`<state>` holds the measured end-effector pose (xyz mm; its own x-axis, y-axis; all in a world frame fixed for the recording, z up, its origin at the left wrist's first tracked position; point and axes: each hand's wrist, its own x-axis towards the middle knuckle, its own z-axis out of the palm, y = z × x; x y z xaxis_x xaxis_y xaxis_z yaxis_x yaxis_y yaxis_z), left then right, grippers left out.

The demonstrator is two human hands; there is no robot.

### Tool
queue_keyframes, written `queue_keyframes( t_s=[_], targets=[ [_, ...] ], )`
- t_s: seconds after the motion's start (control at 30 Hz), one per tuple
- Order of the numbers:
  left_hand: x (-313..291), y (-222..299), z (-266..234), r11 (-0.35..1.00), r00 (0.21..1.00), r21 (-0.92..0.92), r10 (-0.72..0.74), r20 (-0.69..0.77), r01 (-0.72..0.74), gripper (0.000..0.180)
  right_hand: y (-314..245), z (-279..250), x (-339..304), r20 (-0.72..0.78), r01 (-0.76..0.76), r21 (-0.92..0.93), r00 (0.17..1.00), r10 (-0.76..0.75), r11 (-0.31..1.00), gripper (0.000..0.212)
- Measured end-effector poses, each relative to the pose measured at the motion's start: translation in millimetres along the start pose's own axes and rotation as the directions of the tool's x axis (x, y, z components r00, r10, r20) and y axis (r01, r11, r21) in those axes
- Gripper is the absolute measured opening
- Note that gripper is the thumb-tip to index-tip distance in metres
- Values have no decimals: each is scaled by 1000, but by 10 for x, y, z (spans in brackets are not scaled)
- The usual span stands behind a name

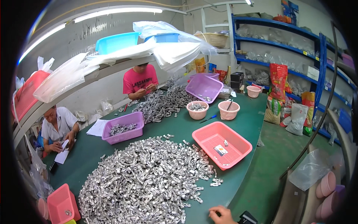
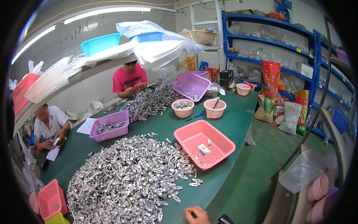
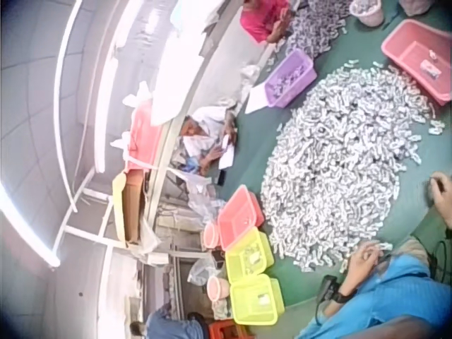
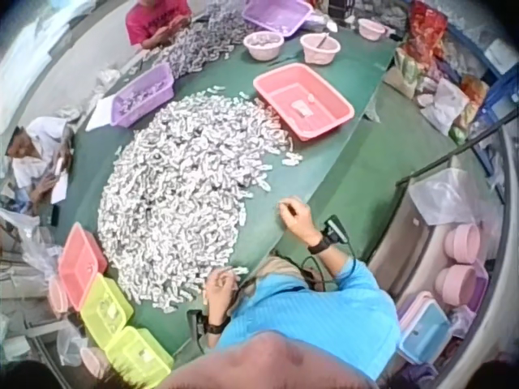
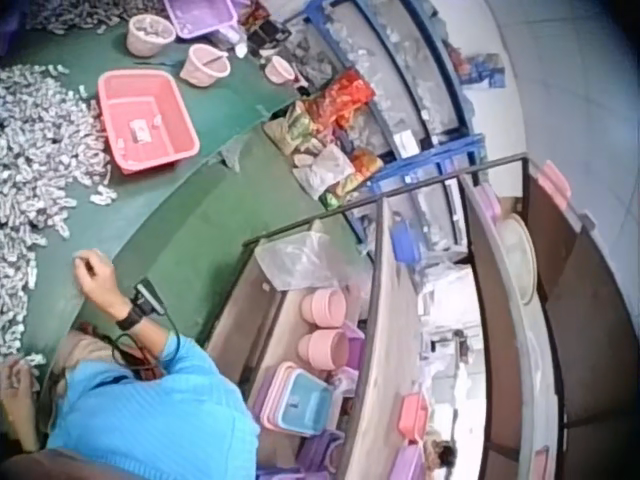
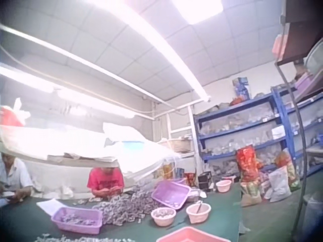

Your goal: Sorting metal hardware components from a large pile into plastic trays and marking specific parts with a red pen.

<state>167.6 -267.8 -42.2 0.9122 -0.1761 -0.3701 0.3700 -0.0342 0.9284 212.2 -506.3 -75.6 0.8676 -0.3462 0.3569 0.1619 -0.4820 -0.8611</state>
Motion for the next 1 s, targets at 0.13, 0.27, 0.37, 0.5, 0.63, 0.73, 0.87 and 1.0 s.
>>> queue_keyframes(
  t_s=[0.13,0.27,0.37,0.5,0.63,0.73,0.87,1.0],
  targets=[
    [-41,-65,13,1000,1000,-10,22,6,-22,14,225,-249,355,-134,135,-145,979,-155,980,8],
    [-120,-74,-66,997,1000,-81,10,15,-9,14,218,-255,674,-226,147,-201,955,-192,968,7],
    [-131,-132,-138,992,998,-119,39,41,-34,14,524,-111,537,-240,48,-269,964,-115,962,7],
    [-270,-133,-199,990,996,-119,76,39,-70,16,660,20,493,-353,50,-243,925,-137,969,6],
    [-368,-270,-341,970,988,-241,62,139,-27,15,546,70,531,-371,-4,-196,926,-70,981,8],
    [-327,-277,-419,961,971,-277,72,226,-7,15,769,-119,501,-344,-56,-199,939,-16,978,10],
    [-363,-355,-425,952,971,-305,70,229,3,14,331,-85,448,-347,-113,-221,938,31,969,12],
    [-334,-307,-325,969,949,-247,87,303,-10,15,1227,-352,565,-433,-26,-217,898,-72,976,11]
  ],
)
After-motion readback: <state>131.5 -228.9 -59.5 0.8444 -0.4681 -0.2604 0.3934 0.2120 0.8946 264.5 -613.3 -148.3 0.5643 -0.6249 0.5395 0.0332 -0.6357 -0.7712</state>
